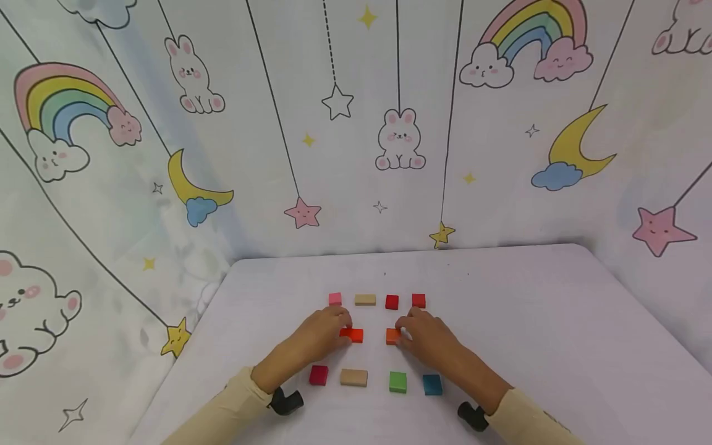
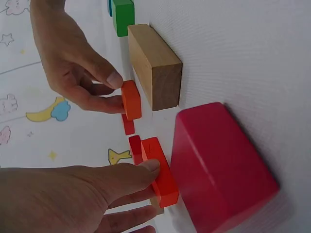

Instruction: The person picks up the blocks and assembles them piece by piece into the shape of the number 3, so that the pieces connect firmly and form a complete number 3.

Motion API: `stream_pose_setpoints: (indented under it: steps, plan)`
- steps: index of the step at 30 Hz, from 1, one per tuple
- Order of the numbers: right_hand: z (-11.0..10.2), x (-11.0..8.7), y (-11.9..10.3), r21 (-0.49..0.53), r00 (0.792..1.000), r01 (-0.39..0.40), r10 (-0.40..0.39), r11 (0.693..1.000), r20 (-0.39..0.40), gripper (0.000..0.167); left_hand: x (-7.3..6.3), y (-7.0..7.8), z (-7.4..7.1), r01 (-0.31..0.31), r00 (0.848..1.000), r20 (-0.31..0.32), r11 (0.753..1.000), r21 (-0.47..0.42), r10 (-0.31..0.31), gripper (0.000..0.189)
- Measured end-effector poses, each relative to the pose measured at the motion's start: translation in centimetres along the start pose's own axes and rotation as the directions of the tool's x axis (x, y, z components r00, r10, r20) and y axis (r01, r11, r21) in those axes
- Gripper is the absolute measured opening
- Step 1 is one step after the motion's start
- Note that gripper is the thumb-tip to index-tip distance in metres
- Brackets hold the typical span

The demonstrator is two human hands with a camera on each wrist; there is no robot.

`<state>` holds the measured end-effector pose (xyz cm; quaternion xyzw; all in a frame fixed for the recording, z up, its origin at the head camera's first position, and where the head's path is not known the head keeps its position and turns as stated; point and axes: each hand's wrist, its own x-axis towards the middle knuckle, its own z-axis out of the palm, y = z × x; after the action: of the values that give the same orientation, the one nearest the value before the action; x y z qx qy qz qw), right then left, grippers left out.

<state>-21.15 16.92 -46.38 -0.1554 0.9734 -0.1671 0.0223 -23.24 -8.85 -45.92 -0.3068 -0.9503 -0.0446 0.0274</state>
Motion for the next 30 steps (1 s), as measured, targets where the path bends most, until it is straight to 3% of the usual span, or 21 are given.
stream_pose_setpoints:
  steps: [8,30]
  plan:
    - [0.0,0.1,-0.3,0.017,1.000,-0.007,0.007,1.000,0.011,0.030,0.6,0.2,0.7,-0.019,1.000,0.003,1.000,-0.005,0.019,0.028]
    - [0.4,0.5,-0.9,0.014,1.000,0.022,-0.022,1.000,0.002,0.027,1.8,1.8,0.5,-0.065,0.998,0.024,0.998,0.024,0.065,0.028]
